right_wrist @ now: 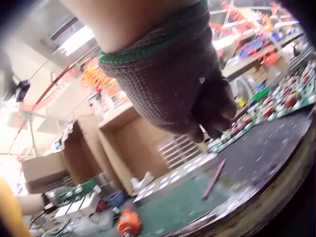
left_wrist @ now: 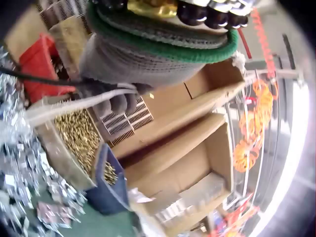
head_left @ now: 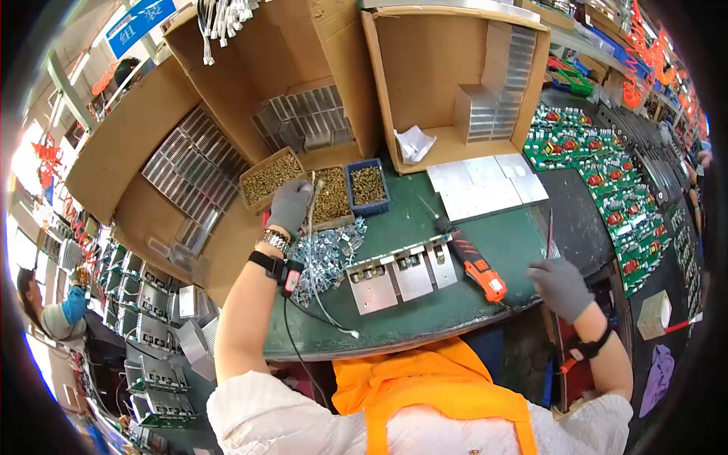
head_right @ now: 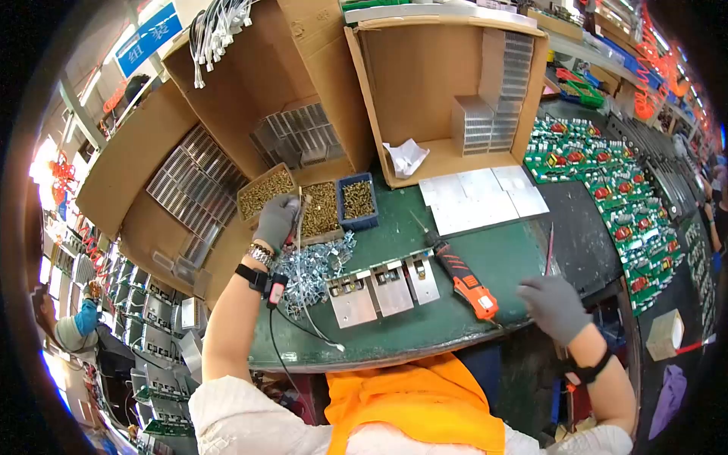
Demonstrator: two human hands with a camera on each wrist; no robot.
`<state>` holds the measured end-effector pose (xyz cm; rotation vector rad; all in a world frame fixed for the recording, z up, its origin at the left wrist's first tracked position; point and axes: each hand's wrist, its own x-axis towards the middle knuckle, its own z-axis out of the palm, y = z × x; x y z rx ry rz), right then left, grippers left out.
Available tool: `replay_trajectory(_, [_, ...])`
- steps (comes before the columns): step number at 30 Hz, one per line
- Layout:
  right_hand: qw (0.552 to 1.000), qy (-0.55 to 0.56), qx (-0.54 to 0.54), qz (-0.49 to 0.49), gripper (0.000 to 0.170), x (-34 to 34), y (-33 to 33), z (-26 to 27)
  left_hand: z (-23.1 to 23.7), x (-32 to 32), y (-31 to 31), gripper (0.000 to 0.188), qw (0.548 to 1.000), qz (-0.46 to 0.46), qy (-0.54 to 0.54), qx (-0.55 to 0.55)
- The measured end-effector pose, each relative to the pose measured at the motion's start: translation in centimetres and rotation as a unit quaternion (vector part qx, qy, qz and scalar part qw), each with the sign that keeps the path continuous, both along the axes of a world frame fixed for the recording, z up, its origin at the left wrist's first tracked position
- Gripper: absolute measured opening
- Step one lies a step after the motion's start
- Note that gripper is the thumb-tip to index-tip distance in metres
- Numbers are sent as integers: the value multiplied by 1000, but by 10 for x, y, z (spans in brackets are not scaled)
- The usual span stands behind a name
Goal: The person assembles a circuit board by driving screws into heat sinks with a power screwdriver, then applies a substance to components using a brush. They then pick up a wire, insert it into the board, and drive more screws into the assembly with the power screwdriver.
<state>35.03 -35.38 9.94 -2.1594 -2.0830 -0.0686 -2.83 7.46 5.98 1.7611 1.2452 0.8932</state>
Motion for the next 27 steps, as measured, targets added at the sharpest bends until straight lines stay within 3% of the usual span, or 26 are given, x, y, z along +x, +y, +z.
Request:
replay_trajectory(1, [997,-22,-23,77,32,-11,28,-12,4,-4,4,20,983,-26,167,69])
replay_trajectory(3, [985,-101,-16,137,47,-20,65,-28,10,-19,15,18,972,-33,198,124])
replay_trajectory(4, [984,-101,-16,144,47,-24,80,-31,13,-25,22,19,961,8,232,149])
replay_trajectory(6, [946,-151,-86,274,53,-30,109,-34,26,-35,39,21,944,71,277,164])
replay_trajectory(7, [944,-153,-82,281,53,-27,122,-43,31,-41,49,21,943,79,278,166])
replay_trajectory(9, [900,-213,-106,366,55,-20,142,-57,35,-46,69,26,883,6,451,132])
replay_trajectory(10, [885,-237,-87,391,48,-24,151,-53,26,-49,76,34,868,-6,477,135])
replay_trajectory(14, [867,-239,-98,425,30,-25,173,-51,8,-46,103,42,901,-50,418,105])
replay_trajectory(19, [875,-175,-93,442,36,-28,148,-49,5,-52,117,28,902,-72,416,92])
replay_trajectory(22, [908,-3,-7,418,37,-35,116,-20,18,-47,97,17,911,-28,400,94])
replay_trajectory(23, [910,0,-11,415,37,-37,103,-10,22,-45,88,13,918,7,390,77])
replay_trajectory(25, [940,175,45,290,39,-38,79,7,16,-52,93,9,917,-18,379,121])
replay_trajectory(27, [924,244,187,225,33,-45,64,21,9,-52,96,10,938,63,269,208])
